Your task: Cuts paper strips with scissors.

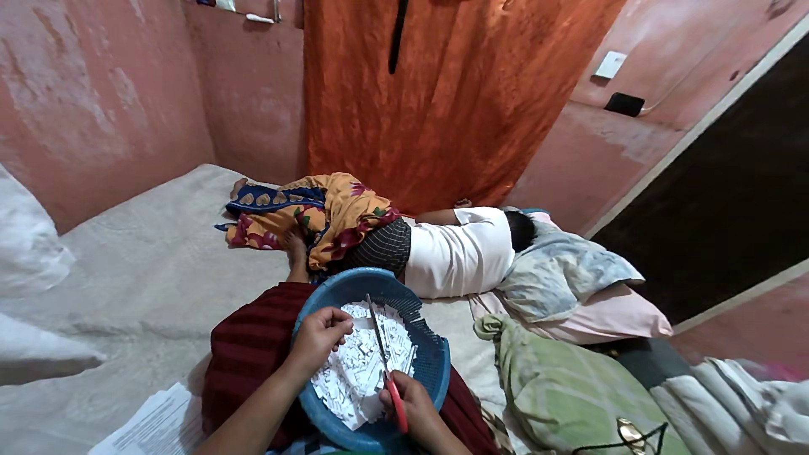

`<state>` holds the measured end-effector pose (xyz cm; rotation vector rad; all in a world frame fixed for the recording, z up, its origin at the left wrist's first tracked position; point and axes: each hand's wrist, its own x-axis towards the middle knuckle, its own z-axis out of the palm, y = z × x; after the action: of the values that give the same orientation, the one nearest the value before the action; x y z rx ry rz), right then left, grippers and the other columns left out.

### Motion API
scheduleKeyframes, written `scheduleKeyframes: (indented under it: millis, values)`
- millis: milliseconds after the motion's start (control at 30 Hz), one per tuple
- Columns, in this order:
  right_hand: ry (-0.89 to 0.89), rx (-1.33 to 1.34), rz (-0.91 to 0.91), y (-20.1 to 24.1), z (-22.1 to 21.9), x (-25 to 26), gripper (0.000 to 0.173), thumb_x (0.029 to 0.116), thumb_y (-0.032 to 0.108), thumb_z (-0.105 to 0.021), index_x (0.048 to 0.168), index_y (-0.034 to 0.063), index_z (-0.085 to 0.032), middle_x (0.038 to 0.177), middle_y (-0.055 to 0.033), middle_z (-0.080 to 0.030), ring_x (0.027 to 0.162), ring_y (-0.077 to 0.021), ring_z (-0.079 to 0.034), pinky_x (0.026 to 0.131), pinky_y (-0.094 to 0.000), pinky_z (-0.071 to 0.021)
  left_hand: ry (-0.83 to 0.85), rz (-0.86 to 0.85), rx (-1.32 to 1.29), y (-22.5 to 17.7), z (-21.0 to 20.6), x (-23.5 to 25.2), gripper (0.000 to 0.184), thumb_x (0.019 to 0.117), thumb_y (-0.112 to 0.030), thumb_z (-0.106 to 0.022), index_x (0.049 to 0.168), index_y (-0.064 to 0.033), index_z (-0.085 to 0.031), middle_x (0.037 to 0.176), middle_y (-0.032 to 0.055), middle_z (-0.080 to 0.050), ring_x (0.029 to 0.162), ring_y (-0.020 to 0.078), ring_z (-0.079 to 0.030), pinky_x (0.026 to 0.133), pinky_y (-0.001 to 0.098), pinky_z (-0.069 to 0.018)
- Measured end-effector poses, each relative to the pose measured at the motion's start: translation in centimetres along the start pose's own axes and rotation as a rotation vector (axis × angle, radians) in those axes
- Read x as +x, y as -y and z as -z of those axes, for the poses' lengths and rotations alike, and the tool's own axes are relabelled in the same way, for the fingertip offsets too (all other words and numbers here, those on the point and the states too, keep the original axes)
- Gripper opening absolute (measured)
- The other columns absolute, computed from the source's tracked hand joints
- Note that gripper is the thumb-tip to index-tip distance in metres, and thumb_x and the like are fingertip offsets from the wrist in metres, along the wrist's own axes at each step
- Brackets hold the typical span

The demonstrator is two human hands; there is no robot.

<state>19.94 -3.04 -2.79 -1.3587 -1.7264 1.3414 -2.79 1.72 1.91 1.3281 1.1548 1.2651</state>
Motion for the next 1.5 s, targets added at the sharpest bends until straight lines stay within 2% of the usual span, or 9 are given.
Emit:
scheduleKeyframes:
  millis: [133,267,367,567,800,1000,1267,1400,1500]
  values:
    - [-0.019,0.029,0.002,0.10,-0.04,-0.03,0.029,0.0913,0.032,-0.068,0.095,0.0048,-0.060,0.072,0.0015,-0.059,0.062,-0.0072,-0.059,0.062,-0.0283,-0.0534,-0.013,0.006,-0.013,-0.17,0.02,-0.01,0.006,0.0973,-0.003,-0.064,0.102,-0.0012,-0.067,0.080,-0.0018,-0.069,0.061,0.0028,-0.061,0.058,0.0186,-0.0517]
    - [0.071,-0.060,-0.056,0.58,0.34,0.18,0.044,0.0892,0.039,-0.066,0.109,0.0007,-0.059,0.081,-0.0024,-0.059,0.070,-0.0106,-0.058,0.067,-0.0326,-0.0513,-0.023,0.015,-0.021,-0.24,-0.10,-0.02,0.005,0.0971,-0.003,-0.065,0.101,-0.0008,-0.067,0.080,-0.0009,-0.069,0.061,0.0034,-0.061,0.058,0.0190,-0.0519]
    - [0.092,-0.088,-0.066,0.69,0.29,0.32,0.044,0.0879,0.039,-0.068,0.109,0.0019,-0.059,0.081,-0.0024,-0.057,0.070,-0.0115,-0.056,0.067,-0.0337,-0.0496,0.035,0.032,0.042,-0.26,-0.08,-0.01,0.008,0.0968,-0.005,-0.066,0.103,-0.0003,-0.067,0.081,0.0000,-0.070,0.063,0.0037,-0.062,0.059,0.0199,-0.0513]
    - [0.053,-0.046,-0.015,0.09,0.15,0.25,0.037,0.0961,0.037,-0.064,0.103,0.0006,-0.060,0.076,-0.0026,-0.059,0.066,-0.0108,-0.059,0.066,-0.0319,-0.0528,0.047,0.034,0.046,-0.17,-0.01,0.00,0.005,0.0972,-0.005,-0.065,0.101,-0.0012,-0.067,0.080,-0.0010,-0.070,0.062,0.0032,-0.062,0.058,0.0191,-0.0506]
    - [0.118,-0.095,-0.059,0.51,0.25,0.40,0.045,0.0851,0.041,-0.071,0.106,0.0033,-0.059,0.080,-0.0009,-0.056,0.069,-0.0100,-0.055,0.066,-0.0323,-0.0480,0.039,0.047,0.023,-0.20,-0.05,0.05,0.004,0.0969,-0.004,-0.066,0.100,-0.0014,-0.067,0.079,-0.0006,-0.071,0.059,0.0028,-0.061,0.055,0.0181,-0.0491]
    - [0.069,-0.089,-0.017,0.01,0.08,0.34,0.038,0.0957,0.038,-0.066,0.102,0.0005,-0.061,0.077,-0.0040,-0.059,0.066,-0.0123,-0.059,0.066,-0.0341,-0.0520,0.075,0.052,0.069,-0.18,0.07,0.03,0.006,0.0971,-0.006,-0.066,0.101,-0.0011,-0.068,0.081,-0.0007,-0.071,0.062,0.0032,-0.062,0.058,0.0194,-0.0504]
    - [0.129,-0.104,-0.066,0.51,0.19,0.35,0.046,0.0850,0.041,-0.071,0.108,0.0025,-0.059,0.082,-0.0021,-0.057,0.071,-0.0111,-0.056,0.068,-0.0339,-0.0491,0.052,0.084,0.034,-0.45,-0.10,-0.03,0.005,0.0977,-0.005,-0.066,0.099,-0.0010,-0.067,0.077,-0.0006,-0.071,0.057,0.0023,-0.060,0.053,0.0176,-0.0477]
    - [0.096,-0.134,-0.017,0.33,0.09,0.26,0.041,0.0937,0.038,-0.068,0.106,-0.0006,-0.062,0.081,-0.0063,-0.061,0.071,-0.0144,-0.059,0.069,-0.0364,-0.0520,0.079,0.103,0.047,-0.38,-0.10,-0.01,0.005,0.0979,-0.006,-0.067,0.098,-0.0013,-0.068,0.078,-0.0006,-0.072,0.057,0.0021,-0.060,0.054,0.0178,-0.0475]
    - [0.065,-0.086,-0.014,0.20,0.05,0.15,0.037,0.0944,0.037,-0.067,0.100,0.0012,-0.062,0.076,-0.0033,-0.059,0.066,-0.0117,-0.058,0.065,-0.0329,-0.0521,0.076,0.106,0.046,-0.47,-0.09,-0.05,0.006,0.0982,-0.007,-0.067,0.097,-0.0021,-0.068,0.077,-0.0012,-0.072,0.057,0.0015,-0.060,0.053,0.0175,-0.0468]
